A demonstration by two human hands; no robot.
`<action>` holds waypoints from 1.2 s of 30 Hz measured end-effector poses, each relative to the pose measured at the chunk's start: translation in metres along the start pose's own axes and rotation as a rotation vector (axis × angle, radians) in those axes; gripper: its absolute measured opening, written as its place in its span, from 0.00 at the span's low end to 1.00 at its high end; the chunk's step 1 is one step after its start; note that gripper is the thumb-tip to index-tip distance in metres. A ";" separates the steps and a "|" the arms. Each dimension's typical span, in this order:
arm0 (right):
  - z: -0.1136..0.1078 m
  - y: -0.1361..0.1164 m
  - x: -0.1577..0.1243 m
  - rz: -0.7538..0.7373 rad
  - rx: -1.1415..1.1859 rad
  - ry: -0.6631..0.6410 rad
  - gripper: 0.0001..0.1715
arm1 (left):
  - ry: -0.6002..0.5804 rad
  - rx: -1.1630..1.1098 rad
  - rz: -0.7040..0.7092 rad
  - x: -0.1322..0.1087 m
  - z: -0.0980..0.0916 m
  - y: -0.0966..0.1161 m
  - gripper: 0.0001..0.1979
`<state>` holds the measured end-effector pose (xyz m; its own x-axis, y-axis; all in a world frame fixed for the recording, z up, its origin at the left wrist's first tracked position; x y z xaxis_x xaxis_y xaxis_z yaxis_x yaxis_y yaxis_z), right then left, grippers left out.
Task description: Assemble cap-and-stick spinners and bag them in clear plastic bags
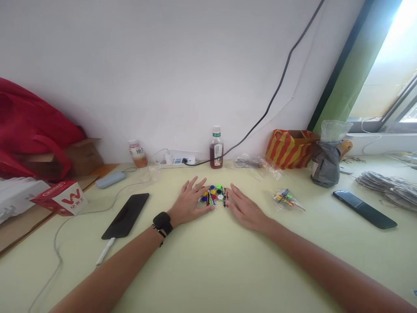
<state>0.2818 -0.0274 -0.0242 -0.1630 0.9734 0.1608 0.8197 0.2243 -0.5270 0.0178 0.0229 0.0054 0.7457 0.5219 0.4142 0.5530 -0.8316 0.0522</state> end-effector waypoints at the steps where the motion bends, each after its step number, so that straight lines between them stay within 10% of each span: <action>1: -0.001 0.001 -0.002 -0.016 0.001 0.002 0.36 | -0.003 -0.005 0.003 0.000 -0.001 0.000 0.35; 36: 0.003 -0.001 0.009 -0.215 0.037 0.153 0.10 | 0.086 0.016 0.312 0.004 -0.005 0.023 0.06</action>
<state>0.2784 -0.0190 -0.0250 -0.2435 0.8857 0.3953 0.7545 0.4291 -0.4966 0.0319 0.0048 0.0126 0.8465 0.2241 0.4829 0.3093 -0.9453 -0.1035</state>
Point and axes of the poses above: each hand's wrist, its own x-axis towards the middle knuckle, its own z-axis out of the palm, y = z × x, the point moved 1 cm from there along x, towards the middle knuckle, and after that the axes turned 12 degrees about z, right-handed, at the moved point
